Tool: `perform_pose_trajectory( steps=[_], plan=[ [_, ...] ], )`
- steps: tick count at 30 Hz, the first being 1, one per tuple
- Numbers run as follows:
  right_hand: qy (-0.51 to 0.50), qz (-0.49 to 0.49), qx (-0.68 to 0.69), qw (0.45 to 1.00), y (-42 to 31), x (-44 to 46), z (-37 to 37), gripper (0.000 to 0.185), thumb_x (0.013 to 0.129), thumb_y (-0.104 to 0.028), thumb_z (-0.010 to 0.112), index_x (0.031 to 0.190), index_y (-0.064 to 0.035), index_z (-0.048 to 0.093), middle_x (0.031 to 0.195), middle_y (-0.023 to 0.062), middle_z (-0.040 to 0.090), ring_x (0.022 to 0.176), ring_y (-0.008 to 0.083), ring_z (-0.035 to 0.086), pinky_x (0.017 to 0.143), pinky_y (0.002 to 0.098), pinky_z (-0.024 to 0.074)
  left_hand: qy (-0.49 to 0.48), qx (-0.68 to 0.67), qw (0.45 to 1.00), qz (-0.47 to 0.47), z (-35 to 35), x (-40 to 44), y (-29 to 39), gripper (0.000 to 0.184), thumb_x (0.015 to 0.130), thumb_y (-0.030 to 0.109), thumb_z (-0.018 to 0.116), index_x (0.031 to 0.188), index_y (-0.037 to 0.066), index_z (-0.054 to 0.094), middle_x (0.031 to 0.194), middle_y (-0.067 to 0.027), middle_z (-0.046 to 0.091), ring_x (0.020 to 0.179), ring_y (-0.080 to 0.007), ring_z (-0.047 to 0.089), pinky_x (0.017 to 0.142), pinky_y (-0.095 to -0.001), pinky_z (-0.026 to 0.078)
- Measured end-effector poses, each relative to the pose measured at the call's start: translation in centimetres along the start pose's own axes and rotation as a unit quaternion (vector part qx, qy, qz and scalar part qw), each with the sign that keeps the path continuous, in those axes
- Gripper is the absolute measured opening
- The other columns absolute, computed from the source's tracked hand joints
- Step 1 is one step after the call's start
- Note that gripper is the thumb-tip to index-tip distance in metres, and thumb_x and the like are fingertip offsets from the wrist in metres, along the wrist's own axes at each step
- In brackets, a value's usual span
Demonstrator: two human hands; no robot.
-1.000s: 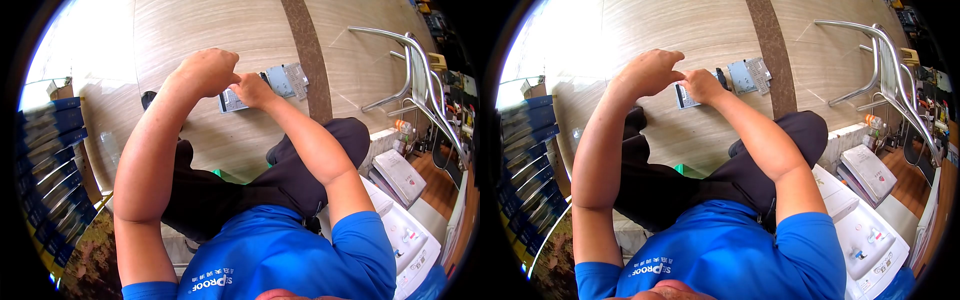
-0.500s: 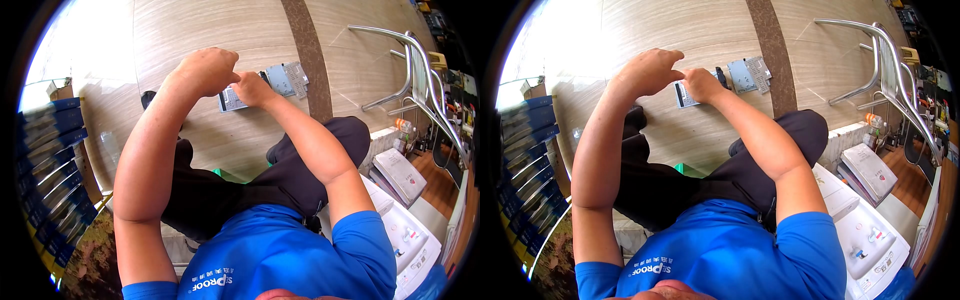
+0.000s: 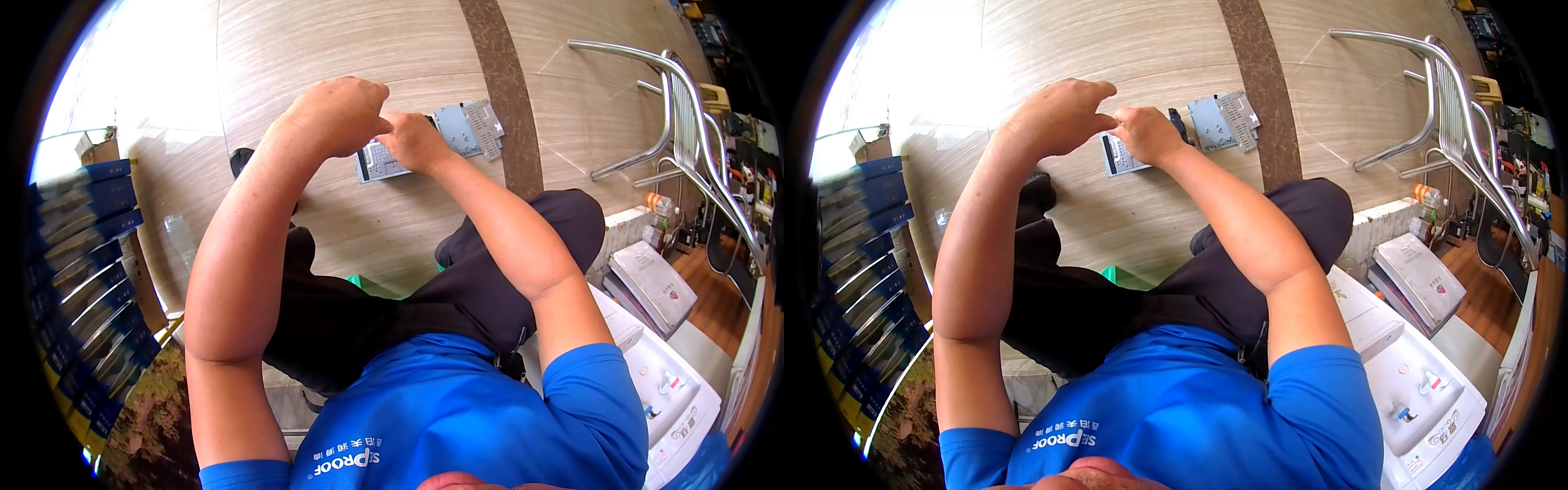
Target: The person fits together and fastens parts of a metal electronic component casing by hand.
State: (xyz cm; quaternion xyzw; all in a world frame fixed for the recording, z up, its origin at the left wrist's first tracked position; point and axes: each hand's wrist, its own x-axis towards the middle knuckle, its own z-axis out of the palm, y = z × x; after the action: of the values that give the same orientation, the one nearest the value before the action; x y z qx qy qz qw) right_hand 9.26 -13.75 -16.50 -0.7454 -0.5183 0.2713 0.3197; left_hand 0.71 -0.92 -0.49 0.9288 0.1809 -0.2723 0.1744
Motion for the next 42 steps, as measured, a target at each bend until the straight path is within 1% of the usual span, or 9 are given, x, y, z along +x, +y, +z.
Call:
perform_pose_trajectory(
  steps=[7,19,27,29,30,32,35,37,42],
  plan=[
    [-0.044,-0.035,0.007,0.998,-0.7,-0.3,-0.2,0.021,0.093,-0.015,0.060,0.107,-0.0008,0.065,0.088,0.0242,0.068,0.086,0.0416,0.065,0.076,0.0485,0.0516,0.004,0.001,1.000,0.001,0.0,-0.1,0.1,0.051,0.094,0.036,0.065,0.136,0.008,0.056,0.123,-0.0151,0.067,0.120,-0.0305,0.060,0.100,-0.0430,0.049],
    [-0.007,0.022,-0.025,0.999,-0.5,-0.1,-0.1,0.020,0.091,-0.020,0.065,0.089,-0.0003,0.067,0.080,0.0229,0.067,0.081,0.0421,0.065,0.073,0.0486,0.0514,0.010,-0.006,1.000,0.009,0.2,0.1,-0.4,0.050,0.094,0.034,0.065,0.135,0.008,0.057,0.123,-0.0158,0.067,0.121,-0.0319,0.059,0.100,-0.0433,0.048],
    [-0.020,-0.039,-0.002,0.999,-0.2,-0.1,0.1,0.019,0.091,-0.019,0.064,0.098,-0.0014,0.066,0.084,0.0238,0.067,0.085,0.0420,0.065,0.075,0.0488,0.0509,0.007,-0.011,1.000,0.011,0.4,0.0,-0.4,0.051,0.093,0.034,0.065,0.136,0.008,0.056,0.125,-0.0162,0.066,0.122,-0.0328,0.058,0.102,-0.0441,0.047],
    [-0.021,-0.041,-0.004,0.999,-0.4,-0.2,0.0,0.019,0.091,-0.018,0.064,0.100,-0.0019,0.066,0.085,0.0236,0.067,0.085,0.0419,0.065,0.076,0.0487,0.0509,0.076,-0.021,0.996,0.040,0.9,-0.2,-0.7,0.033,0.092,0.032,0.067,0.107,0.003,0.066,0.109,-0.0161,0.070,0.109,-0.0323,0.064,0.092,-0.0434,0.052],
    [-0.028,-0.029,0.013,0.999,-0.7,-0.3,-0.2,0.019,0.092,-0.018,0.063,0.101,-0.0020,0.066,0.085,0.0235,0.068,0.085,0.0418,0.065,0.076,0.0486,0.0510,0.076,-0.021,0.996,0.040,0.7,-0.1,-0.5,0.033,0.092,0.032,0.067,0.107,0.003,0.066,0.109,-0.0161,0.070,0.109,-0.0323,0.064,0.092,-0.0434,0.052],
    [-0.034,-0.017,0.030,0.999,-0.9,-0.3,-0.3,0.019,0.092,-0.018,0.063,0.102,-0.0021,0.066,0.085,0.0235,0.068,0.085,0.0416,0.065,0.076,0.0486,0.0511,0.008,-0.015,1.000,-0.001,0.1,0.0,-0.2,0.051,0.093,0.034,0.066,0.136,0.008,0.056,0.123,-0.0158,0.067,0.121,-0.0327,0.059,0.100,-0.0440,0.048],
    [-0.034,-0.023,0.012,0.999,-0.6,-0.2,-0.1,0.019,0.092,-0.019,0.064,0.100,-0.0013,0.067,0.085,0.0231,0.068,0.084,0.0410,0.066,0.076,0.0485,0.0511,0.018,-0.016,1.000,0.009,0.3,0.1,-0.4,0.050,0.093,0.034,0.066,0.135,0.008,0.056,0.121,-0.0155,0.068,0.119,-0.0327,0.060,0.099,-0.0444,0.048],
    [0.022,0.015,0.022,0.999,-0.5,-0.2,0.2,0.018,0.092,-0.019,0.065,0.096,-0.0011,0.067,0.084,0.0224,0.068,0.083,0.0406,0.066,0.075,0.0483,0.0509,0.015,-0.015,1.000,0.009,0.3,0.1,-0.4,0.050,0.093,0.034,0.066,0.135,0.008,0.056,0.120,-0.0155,0.068,0.118,-0.0327,0.061,0.099,-0.0446,0.048],
    [-0.013,-0.002,-0.010,1.000,-0.1,-0.1,-0.1,0.018,0.090,-0.017,0.066,0.099,-0.0022,0.067,0.084,0.0213,0.068,0.083,0.0407,0.066,0.075,0.0482,0.0513,0.019,-0.007,1.000,0.013,0.4,0.1,-0.5,0.050,0.094,0.034,0.066,0.135,0.008,0.056,0.120,-0.0152,0.068,0.118,-0.0323,0.061,0.099,-0.0444,0.049]
  ],
)
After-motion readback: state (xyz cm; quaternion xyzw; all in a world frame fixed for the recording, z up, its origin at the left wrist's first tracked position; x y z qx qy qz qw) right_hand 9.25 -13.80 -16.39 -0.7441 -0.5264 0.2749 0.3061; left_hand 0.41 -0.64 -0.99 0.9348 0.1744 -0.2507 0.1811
